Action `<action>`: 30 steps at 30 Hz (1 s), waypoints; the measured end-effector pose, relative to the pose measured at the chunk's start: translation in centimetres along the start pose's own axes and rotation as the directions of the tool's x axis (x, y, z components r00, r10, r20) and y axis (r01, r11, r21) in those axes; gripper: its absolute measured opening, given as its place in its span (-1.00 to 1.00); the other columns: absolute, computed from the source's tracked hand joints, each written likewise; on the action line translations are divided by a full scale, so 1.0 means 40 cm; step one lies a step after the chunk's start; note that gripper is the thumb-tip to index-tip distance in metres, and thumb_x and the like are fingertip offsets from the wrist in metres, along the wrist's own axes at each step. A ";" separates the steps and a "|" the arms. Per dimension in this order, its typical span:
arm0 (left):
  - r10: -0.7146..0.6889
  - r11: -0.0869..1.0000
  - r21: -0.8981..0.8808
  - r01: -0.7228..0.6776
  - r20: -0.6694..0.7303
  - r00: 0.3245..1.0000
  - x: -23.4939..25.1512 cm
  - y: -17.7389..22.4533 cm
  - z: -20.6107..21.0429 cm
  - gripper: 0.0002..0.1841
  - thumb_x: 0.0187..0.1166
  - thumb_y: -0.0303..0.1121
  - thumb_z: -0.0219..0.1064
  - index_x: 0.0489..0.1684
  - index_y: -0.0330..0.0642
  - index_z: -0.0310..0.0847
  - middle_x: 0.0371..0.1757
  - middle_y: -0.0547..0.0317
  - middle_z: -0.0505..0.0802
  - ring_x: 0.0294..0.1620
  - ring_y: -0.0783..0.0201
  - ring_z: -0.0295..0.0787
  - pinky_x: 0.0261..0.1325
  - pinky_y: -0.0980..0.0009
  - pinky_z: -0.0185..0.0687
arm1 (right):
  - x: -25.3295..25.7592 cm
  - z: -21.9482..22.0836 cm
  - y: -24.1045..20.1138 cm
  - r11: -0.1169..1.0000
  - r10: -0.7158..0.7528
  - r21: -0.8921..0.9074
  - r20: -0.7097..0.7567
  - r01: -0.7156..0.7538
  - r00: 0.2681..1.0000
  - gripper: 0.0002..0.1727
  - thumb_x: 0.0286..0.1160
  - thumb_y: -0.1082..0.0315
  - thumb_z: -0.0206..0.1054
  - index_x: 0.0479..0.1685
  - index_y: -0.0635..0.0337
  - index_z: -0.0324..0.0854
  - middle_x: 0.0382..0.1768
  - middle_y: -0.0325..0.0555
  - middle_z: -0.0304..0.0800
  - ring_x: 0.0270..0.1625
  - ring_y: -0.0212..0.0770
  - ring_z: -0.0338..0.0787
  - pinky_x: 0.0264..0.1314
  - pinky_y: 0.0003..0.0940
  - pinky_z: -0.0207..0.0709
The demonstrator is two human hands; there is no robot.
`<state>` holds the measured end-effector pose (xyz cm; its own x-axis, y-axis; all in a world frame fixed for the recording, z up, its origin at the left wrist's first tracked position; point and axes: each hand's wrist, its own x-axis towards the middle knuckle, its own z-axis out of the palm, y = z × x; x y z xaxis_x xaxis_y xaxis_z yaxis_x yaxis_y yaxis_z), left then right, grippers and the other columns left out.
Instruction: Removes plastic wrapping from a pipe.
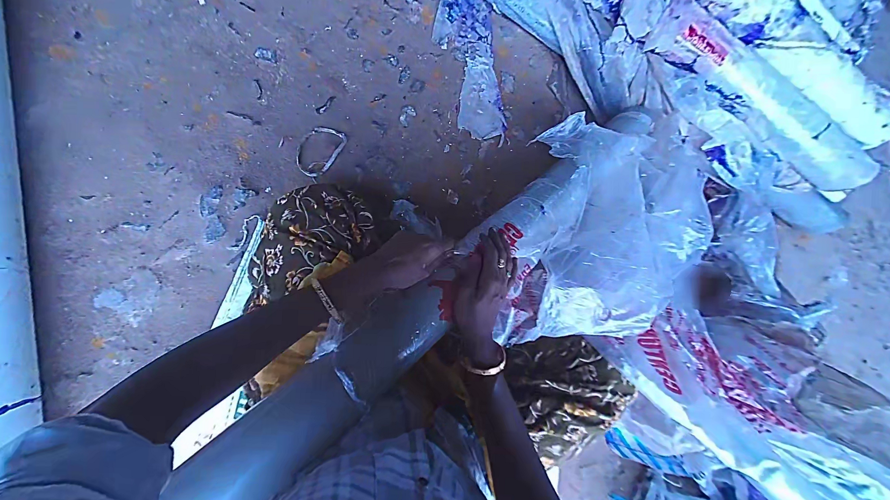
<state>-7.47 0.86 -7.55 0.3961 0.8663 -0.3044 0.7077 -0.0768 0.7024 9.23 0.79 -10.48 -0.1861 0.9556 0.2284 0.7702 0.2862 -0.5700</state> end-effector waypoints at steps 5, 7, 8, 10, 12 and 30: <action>0.121 0.981 -0.074 -0.177 -0.477 0.870 -0.008 -0.042 0.087 -0.75 0.70 -0.46 0.18 -0.23 -0.48 0.73 -0.44 -0.23 0.79 -0.36 -0.17 0.82 -0.27 -0.08 0.64 | -0.006 -0.059 0.056 0.983 -0.179 -0.049 -0.023 0.178 0.984 -0.66 0.58 0.48 0.16 0.08 0.48 0.80 0.27 0.35 0.80 0.39 0.30 0.76 0.49 0.02 0.56; 0.204 0.978 0.105 -0.182 -0.675 0.709 -0.003 -0.028 0.122 -0.74 0.57 -0.42 0.26 -0.44 -0.41 0.79 -0.48 -0.11 0.84 -0.42 -0.01 0.88 -0.43 0.14 0.71 | 0.012 -0.113 0.069 0.957 -0.256 -0.127 0.061 0.262 0.965 -0.73 0.51 0.44 0.31 0.01 0.36 0.87 0.14 0.35 0.84 0.17 0.28 0.85 0.21 -0.05 0.69; 0.260 0.966 0.195 -0.172 -0.727 0.635 0.003 -0.024 0.133 -0.73 0.54 -0.40 0.27 -0.51 -0.37 0.79 -0.51 -0.05 0.85 -0.46 0.05 0.87 -0.48 0.23 0.68 | 0.027 -0.133 0.076 0.939 -0.296 -0.148 0.109 0.310 0.949 -0.74 0.48 0.41 0.35 -0.01 0.31 0.89 0.07 0.33 0.86 0.09 0.26 0.85 0.12 -0.06 0.69; 0.344 0.936 0.324 -0.141 -0.748 0.568 0.009 -0.017 0.144 -0.74 0.54 -0.38 0.29 -0.51 -0.33 0.80 -0.56 0.01 0.80 -0.51 0.09 0.82 -0.51 0.30 0.64 | 0.061 -0.160 0.073 0.897 -0.370 -0.164 0.230 0.411 0.900 -0.75 0.45 0.37 0.38 -0.05 0.26 0.91 -0.03 0.27 0.89 0.00 0.21 0.88 0.04 -0.04 0.71; 0.387 0.912 0.391 -0.120 -0.731 0.561 0.009 -0.012 0.145 -0.74 0.59 -0.37 0.28 -0.46 -0.29 0.81 -0.59 0.05 0.79 -0.51 0.12 0.80 -0.46 0.33 0.60 | 0.096 -0.163 0.052 0.833 -0.431 -0.208 0.338 0.513 0.837 -0.79 0.45 0.38 0.38 -0.17 0.27 0.92 -0.10 0.24 0.92 -0.08 0.18 0.93 -0.08 -0.07 0.77; 0.171 0.973 0.019 -0.232 -0.733 0.658 -0.005 -0.007 0.133 -0.76 0.55 -0.34 0.35 -0.42 -0.29 0.85 -0.56 0.00 0.81 -0.50 0.07 0.83 -0.45 0.20 0.64 | 0.149 -0.172 0.041 0.936 -0.118 -0.261 0.399 0.236 0.909 -0.80 0.41 0.46 0.37 -0.21 0.51 0.76 -0.34 0.26 0.82 -0.33 0.12 0.84 -0.23 0.00 0.67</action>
<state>-4.63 -1.91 -11.12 -0.0471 0.9189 0.3918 0.6075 -0.2850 0.7414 13.61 6.46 -4.62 -0.5038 0.8629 -0.0398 0.8360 0.4756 -0.2737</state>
